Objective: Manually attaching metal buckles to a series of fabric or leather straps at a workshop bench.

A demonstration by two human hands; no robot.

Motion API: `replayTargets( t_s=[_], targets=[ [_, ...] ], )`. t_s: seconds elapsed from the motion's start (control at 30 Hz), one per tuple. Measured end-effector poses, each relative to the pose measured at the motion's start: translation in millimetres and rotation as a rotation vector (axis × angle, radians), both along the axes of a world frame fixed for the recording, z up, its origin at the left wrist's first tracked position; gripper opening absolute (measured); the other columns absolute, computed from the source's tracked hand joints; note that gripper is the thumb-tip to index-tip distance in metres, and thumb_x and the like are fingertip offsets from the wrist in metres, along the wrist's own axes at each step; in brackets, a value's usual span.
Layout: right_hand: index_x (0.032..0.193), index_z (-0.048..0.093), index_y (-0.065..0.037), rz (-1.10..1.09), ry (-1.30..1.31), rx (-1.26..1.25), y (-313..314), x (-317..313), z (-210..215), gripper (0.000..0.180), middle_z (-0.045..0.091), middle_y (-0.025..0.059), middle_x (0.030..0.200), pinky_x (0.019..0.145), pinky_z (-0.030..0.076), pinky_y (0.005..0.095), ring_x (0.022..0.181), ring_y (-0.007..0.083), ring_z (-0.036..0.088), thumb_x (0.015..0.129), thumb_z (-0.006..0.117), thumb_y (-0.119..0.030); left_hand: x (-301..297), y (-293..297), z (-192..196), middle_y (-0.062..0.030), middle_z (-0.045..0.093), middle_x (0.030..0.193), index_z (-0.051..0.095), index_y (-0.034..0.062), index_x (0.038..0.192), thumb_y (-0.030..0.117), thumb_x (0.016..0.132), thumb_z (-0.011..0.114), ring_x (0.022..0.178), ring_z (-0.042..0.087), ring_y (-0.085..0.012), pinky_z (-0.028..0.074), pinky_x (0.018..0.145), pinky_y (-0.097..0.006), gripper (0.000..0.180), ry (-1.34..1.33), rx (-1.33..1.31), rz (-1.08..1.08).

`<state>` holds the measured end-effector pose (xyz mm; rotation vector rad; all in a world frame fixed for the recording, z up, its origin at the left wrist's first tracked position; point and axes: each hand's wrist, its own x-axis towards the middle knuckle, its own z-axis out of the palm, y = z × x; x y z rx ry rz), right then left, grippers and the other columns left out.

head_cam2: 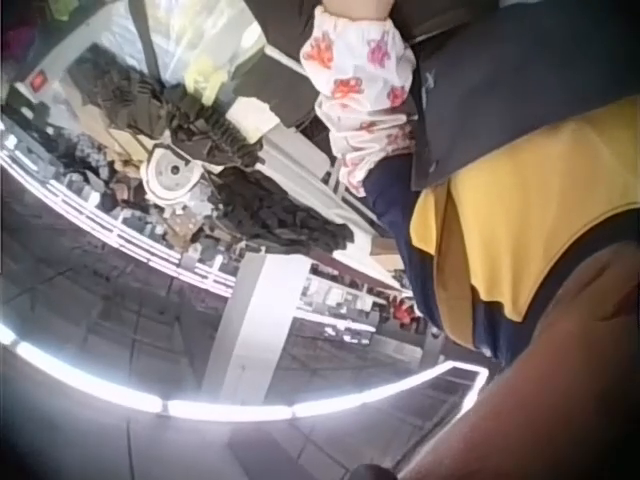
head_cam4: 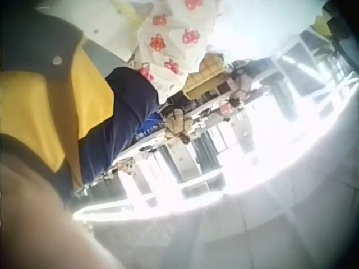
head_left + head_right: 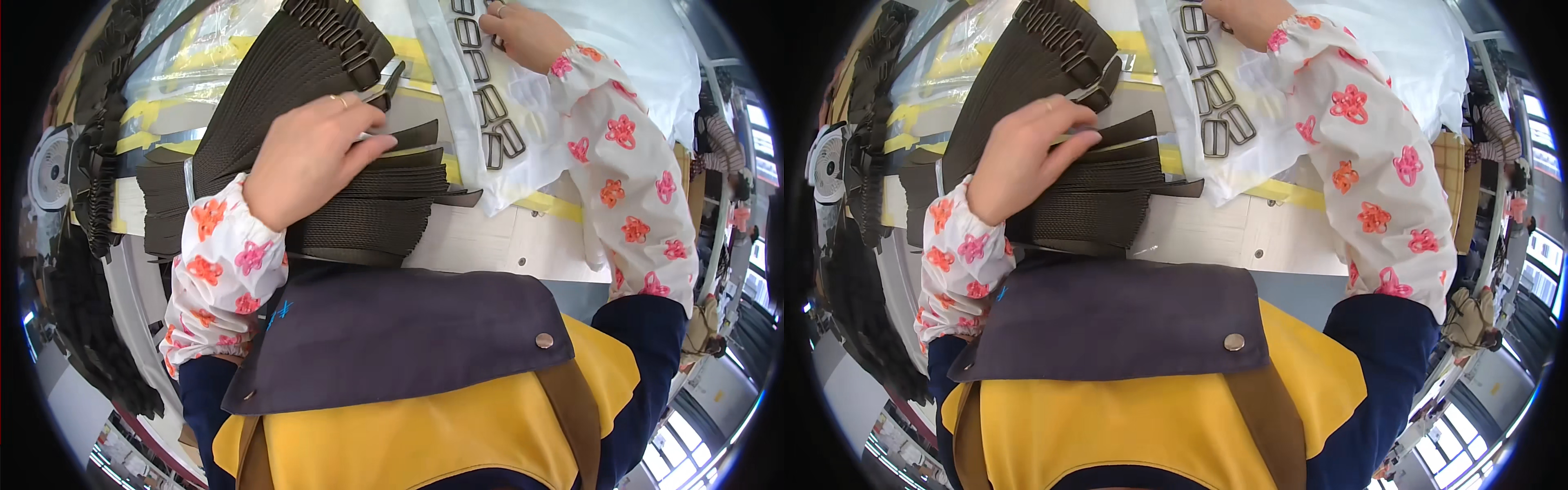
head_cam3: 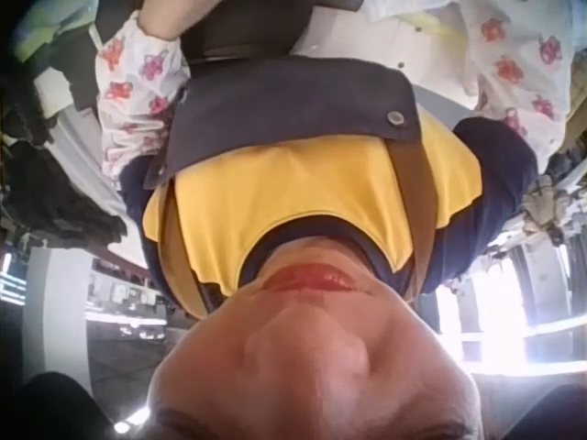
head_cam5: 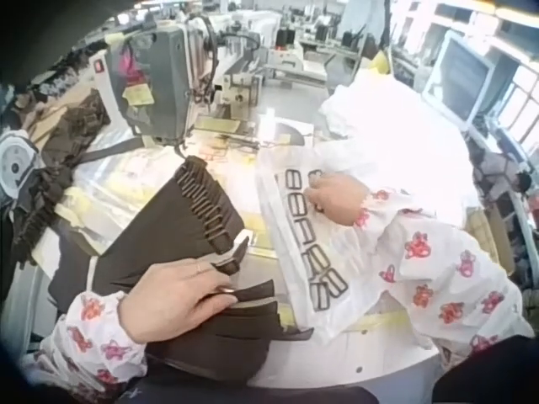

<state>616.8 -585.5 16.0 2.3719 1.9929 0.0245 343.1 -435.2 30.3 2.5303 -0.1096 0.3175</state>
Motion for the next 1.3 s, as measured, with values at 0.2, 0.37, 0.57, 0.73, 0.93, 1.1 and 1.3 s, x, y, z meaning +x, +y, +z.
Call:
replayTargets(
  t_s=[0.2, 0.37, 0.57, 0.73, 0.93, 1.1, 1.3],
  targets=[
    [0.083, 0.051, -0.006, 0.142, -0.222, -0.266, 4, 7, 1, 0.014, 0.057, 0.0108, 0.081, 0.067, 0.045, 0.0401, 0.086, 0.0287, 0.053, 0.069, 0.053, -0.002, 21, -1, -24, -0.0118, 0.059, 0.07, 0.061, 0.0056, 0.081, 0.022, 0.079, 0.057, 0.071, 0.058, -0.0302, 0.046, 0.062, -0.04, 0.017, 0.161, -0.002, -0.115],
    [0.087, 0.052, -0.003, -0.139, 0.148, 0.007, -26, 11, 20, 0.013, 0.057, 0.0103, 0.073, 0.06, 0.044, 0.0332, 0.065, 0.0222, 0.055, 0.074, 0.055, -0.004, 26, -4, -22, -0.0132, 0.059, 0.072, 0.058, 0.008, 0.085, 0.017, 0.08, 0.053, 0.073, 0.057, -0.0327, 0.045, 0.062, -0.042, 0.011, 0.116, 0.031, -0.022],
    [0.093, 0.056, 0.0, -0.256, 1.026, 0.413, -23, -62, 36, 0.013, 0.059, 0.0016, 0.071, 0.054, 0.042, 0.0193, 0.059, 0.006, 0.051, 0.084, 0.054, -0.009, 27, 23, -19, -0.0162, 0.059, 0.073, 0.055, 0.0032, 0.091, 0.014, 0.083, 0.052, 0.07, 0.055, -0.0364, 0.044, 0.058, -0.041, 0.014, -0.058, -0.163, 0.264],
    [0.1, 0.055, 0.0, -0.297, 1.432, 0.533, -3, -110, 27, 0.017, 0.059, 0.0019, 0.08, 0.055, 0.042, 0.0187, 0.061, 0.0049, 0.05, 0.088, 0.048, -0.009, 14, 15, 4, -0.0097, 0.053, 0.064, 0.054, 0.0019, 0.092, 0.013, 0.085, 0.051, 0.053, 0.049, -0.0179, 0.04, 0.053, -0.027, 0.014, 0.057, -0.448, 0.18],
    [0.101, 0.053, 0.001, -0.146, 1.653, 0.58, 14, -131, 21, 0.016, 0.058, 0.0034, 0.081, 0.056, 0.042, 0.0202, 0.061, 0.0063, 0.049, 0.087, 0.048, -0.006, 5, 15, 7, 0.0016, 0.05, 0.067, 0.054, 0.0003, 0.092, 0.013, 0.089, 0.048, 0.062, 0.041, -0.0051, 0.037, 0.057, -0.02, 0.014, 0.104, -0.721, 0.031],
    [0.101, 0.052, 0.001, -0.189, 1.718, 0.709, 24, -141, 12, 0.015, 0.059, 0.0038, 0.082, 0.056, 0.041, 0.0195, 0.06, 0.0058, 0.048, 0.087, 0.048, -0.004, 3, 14, 1, 0.0017, 0.048, 0.066, 0.054, 0.0004, 0.092, 0.012, 0.088, 0.049, 0.061, 0.041, -0.005, 0.036, 0.056, -0.02, 0.013, 0.061, -0.714, 0.084],
    [0.103, 0.051, 0.002, -0.166, 1.564, 0.791, 31, -150, 20, 0.018, 0.059, 0.0057, 0.087, 0.067, 0.045, 0.0197, 0.077, 0.0084, 0.055, 0.085, 0.048, 0.0, 3, 15, 1, 0.0006, 0.046, 0.064, 0.054, 0.0005, 0.091, 0.012, 0.087, 0.05, 0.06, 0.039, -0.0052, 0.035, 0.054, -0.021, 0.013, 0.113, -0.759, 0.079]
  ],
)
